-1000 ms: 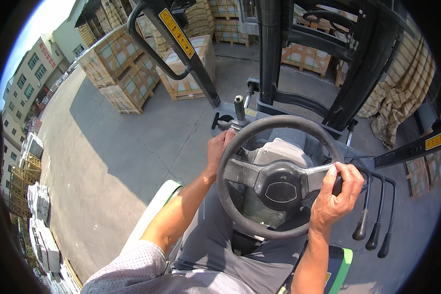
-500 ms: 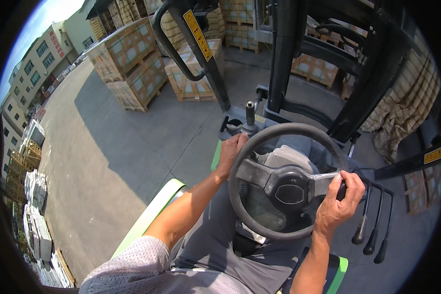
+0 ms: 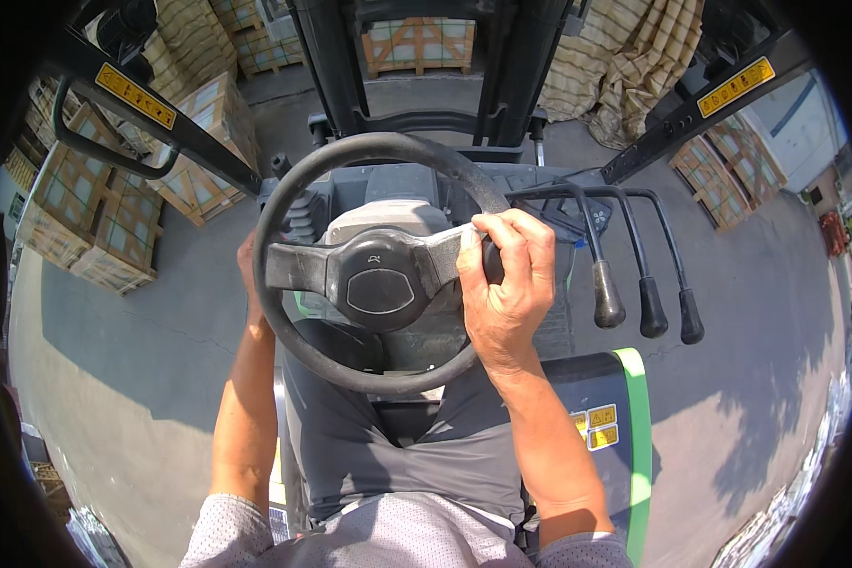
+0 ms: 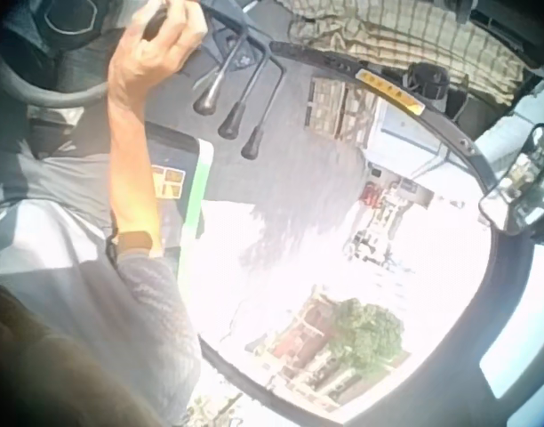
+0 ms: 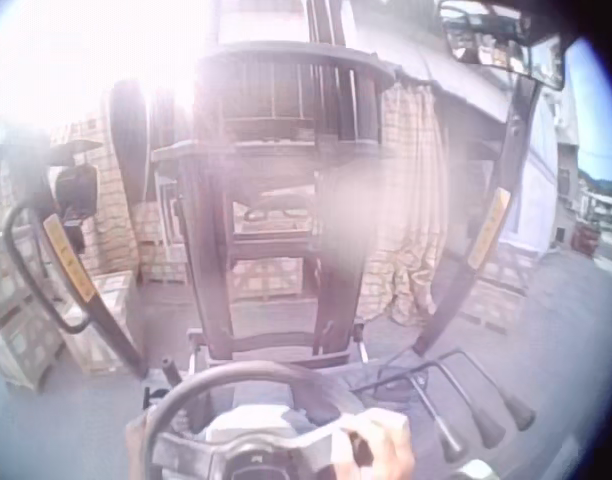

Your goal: The person operates a forklift in an outdoor yard, steering and maneuvering the vehicle between stacks of wooden crates. The operator uses the steering wheel and control levers to drive forward and backward, positioning the forklift near the cargo.

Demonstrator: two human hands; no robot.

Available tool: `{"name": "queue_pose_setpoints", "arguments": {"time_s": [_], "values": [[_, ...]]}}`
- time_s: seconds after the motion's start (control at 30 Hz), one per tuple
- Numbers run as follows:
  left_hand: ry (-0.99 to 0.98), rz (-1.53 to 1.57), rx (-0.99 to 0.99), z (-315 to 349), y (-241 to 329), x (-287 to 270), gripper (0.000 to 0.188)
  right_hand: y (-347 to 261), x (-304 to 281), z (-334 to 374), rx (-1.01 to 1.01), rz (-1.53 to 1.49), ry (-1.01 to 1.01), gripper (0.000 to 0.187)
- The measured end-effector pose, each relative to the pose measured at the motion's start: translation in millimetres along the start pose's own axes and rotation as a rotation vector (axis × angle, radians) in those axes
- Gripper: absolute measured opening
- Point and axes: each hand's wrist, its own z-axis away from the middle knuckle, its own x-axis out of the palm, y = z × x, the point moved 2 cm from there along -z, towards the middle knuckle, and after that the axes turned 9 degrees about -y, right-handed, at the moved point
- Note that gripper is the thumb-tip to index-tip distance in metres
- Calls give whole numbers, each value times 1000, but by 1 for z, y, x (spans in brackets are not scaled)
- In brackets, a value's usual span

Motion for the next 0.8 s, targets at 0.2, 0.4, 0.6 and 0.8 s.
{"name": "queue_pose_setpoints", "arguments": {"time_s": [0.2, 0.4, 0.6, 0.8], "values": [[27, 138, 32, 0, -17, 3, 41, 11, -15, 23, 4, -49, -167, 35], [6, -87, 27, 1, -3, -1, 23, 34, -85, 43, 148, 321, -26, 28], [46, -43, 66, -2, -8, 0, 45, 77, -87, 60, 419, 109, -28, 34], [42, 41, -29, -3, -4, -5, 46, 87, -78, -4, 360, 142, -4, 31]]}}
